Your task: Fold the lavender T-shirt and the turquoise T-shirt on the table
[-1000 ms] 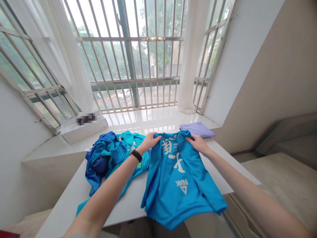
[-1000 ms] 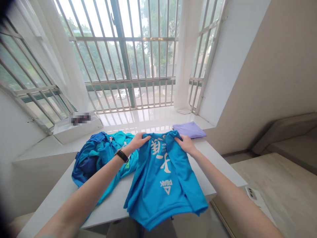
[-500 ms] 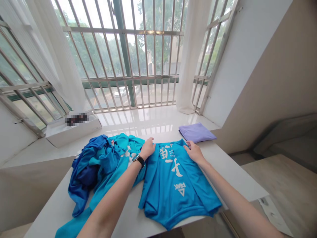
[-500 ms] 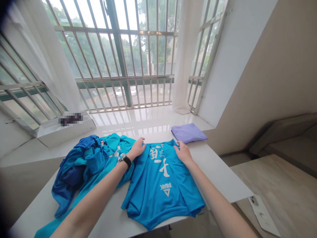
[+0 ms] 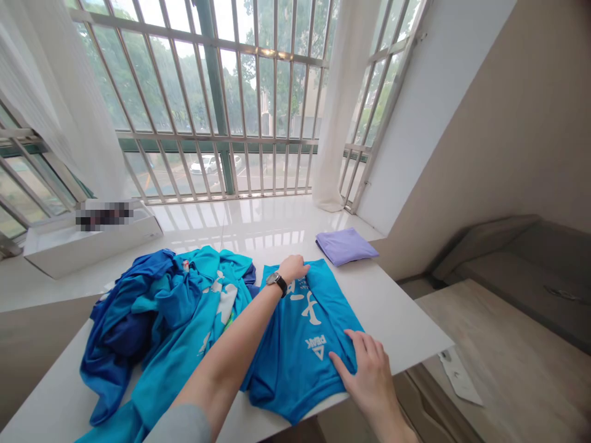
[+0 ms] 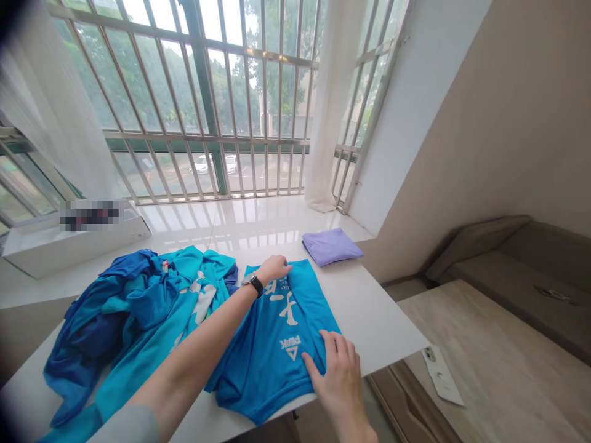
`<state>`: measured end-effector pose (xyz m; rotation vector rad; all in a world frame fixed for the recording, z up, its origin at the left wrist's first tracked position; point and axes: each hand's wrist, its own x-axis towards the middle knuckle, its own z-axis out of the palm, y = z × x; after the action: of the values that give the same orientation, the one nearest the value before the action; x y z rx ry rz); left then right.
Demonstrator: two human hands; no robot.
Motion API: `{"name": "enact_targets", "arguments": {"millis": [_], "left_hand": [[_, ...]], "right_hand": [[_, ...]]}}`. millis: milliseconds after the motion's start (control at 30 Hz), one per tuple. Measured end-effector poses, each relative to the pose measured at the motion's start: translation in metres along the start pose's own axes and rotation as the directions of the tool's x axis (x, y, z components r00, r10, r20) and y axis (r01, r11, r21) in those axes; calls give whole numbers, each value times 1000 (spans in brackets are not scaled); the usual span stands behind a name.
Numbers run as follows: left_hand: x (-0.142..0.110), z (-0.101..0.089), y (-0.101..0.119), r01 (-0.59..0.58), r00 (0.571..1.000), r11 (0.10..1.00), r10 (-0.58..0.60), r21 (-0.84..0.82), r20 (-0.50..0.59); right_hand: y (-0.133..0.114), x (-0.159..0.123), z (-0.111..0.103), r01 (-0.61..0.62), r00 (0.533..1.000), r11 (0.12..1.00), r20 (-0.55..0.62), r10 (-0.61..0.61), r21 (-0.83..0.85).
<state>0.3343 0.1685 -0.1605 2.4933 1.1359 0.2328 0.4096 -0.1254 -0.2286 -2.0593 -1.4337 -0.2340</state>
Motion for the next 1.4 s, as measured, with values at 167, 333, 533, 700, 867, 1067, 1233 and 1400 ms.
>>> {"name": "enact_targets", "arguments": {"millis": [167,333,533,700,867,1067,1233,1400], "left_hand": [[8,11,5,-19,1000,1000,18,24,17],[11,20,2,-84,996,996,84,9,25],[14,23,1,-143,987,989,145,-34,74],[15,21,-1,-133,989,985,138,-108,43],[19,22,-1,-149,989,950,147,-276,-28],[18,15,-1,-106,994,892,102,-439,-32],[15,6,-6,-63,998,909,49,-411,-45],[12,4,-12,-52,999,956,48,-289,-22]], "right_hand": [[7,3,-3,13,1000,1000,12,-13,-2],[7,6,-8,7,999,1000,34,-6,-25],[12,5,-7,-20,997,1000,74,19,2],[16,11,-13,-53,996,995,78,47,85],[12,25,-34,-77,997,984,16,75,158],[-4,30,-49,74,997,977,-36,-69,202],[-18,23,-39,198,978,958,16,-206,209],[-27,15,-21,196,969,958,111,-223,209]]}}
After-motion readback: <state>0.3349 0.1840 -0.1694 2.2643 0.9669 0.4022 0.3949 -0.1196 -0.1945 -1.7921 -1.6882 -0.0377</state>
